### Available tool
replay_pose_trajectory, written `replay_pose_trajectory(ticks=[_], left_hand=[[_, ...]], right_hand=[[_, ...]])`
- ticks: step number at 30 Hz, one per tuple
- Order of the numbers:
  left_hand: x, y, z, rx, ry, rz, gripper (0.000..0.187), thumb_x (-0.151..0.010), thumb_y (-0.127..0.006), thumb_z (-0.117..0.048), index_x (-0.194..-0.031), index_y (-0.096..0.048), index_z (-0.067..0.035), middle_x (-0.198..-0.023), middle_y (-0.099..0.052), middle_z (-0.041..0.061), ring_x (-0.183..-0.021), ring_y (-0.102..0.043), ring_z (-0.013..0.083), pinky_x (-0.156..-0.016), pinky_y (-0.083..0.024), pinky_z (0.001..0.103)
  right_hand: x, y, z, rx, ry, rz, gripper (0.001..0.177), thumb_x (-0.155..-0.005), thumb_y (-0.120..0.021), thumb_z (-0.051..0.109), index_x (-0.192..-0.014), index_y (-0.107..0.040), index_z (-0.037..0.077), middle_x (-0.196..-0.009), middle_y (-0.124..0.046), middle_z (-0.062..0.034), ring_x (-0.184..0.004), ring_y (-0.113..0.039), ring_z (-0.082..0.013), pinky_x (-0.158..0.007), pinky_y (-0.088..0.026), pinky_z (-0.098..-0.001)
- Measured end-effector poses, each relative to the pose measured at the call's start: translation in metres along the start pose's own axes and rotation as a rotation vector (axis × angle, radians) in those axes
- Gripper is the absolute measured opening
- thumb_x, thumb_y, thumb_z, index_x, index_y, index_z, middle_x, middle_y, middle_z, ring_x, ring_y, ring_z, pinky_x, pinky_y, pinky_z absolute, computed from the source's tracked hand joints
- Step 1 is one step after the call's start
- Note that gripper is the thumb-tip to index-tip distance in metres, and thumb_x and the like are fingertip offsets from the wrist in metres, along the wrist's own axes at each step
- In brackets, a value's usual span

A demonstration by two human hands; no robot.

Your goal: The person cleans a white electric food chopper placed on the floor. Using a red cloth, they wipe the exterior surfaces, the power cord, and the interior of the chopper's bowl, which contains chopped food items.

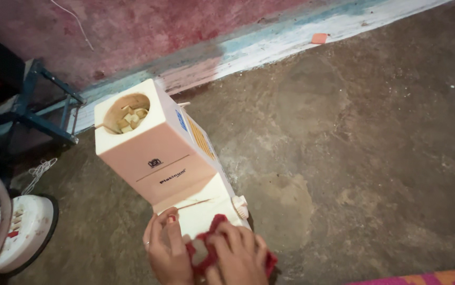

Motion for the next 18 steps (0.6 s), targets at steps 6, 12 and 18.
replay_pose_trajectory(ticks=[6,12,18], left_hand=[[-0.002,-0.011,0.000,0.267,0.127,-0.012,0.026,-0.099,-0.058,-0.021,-0.114,-0.072,-0.006,-0.139,-0.055,0.018,-0.121,-0.064,0.0316,-0.103,-0.052,0.039],[0.002,-0.004,-0.001,-0.034,-0.025,-0.011,0.022,-0.095,-0.062,-0.017,-0.107,-0.074,-0.003,-0.106,-0.075,0.018,-0.139,-0.050,0.0323,-0.105,-0.047,0.043],[-0.001,-0.009,0.001,-0.095,-0.087,-0.044,0.023,-0.094,-0.065,-0.021,-0.106,-0.076,-0.005,-0.108,-0.074,0.014,-0.133,-0.052,0.0339,-0.107,-0.044,0.044]], right_hand=[[-0.093,0.010,0.005,0.164,-0.025,0.113,0.040,-0.080,-0.063,0.014,-0.116,-0.056,-0.001,-0.120,-0.054,-0.0222,-0.107,-0.048,-0.0385,-0.090,-0.038,-0.0511],[-0.133,-0.031,-0.054,-0.047,-0.311,0.250,0.028,-0.085,-0.057,0.010,-0.113,-0.054,0.007,-0.113,-0.056,-0.0175,-0.107,-0.051,-0.0375,-0.095,-0.039,-0.0504],[-0.144,-0.067,-0.137,-0.644,-0.732,0.556,0.025,-0.087,-0.055,0.006,-0.112,-0.052,0.007,-0.113,-0.065,-0.0112,-0.106,-0.063,-0.0228,-0.090,-0.052,-0.0367]])
Point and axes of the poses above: each hand's wrist, its own x-axis away from the middle knuckle, its own y-axis out of the back of the hand, z = x × y, the point moved 1 cm from there along -x, towards the middle knuckle
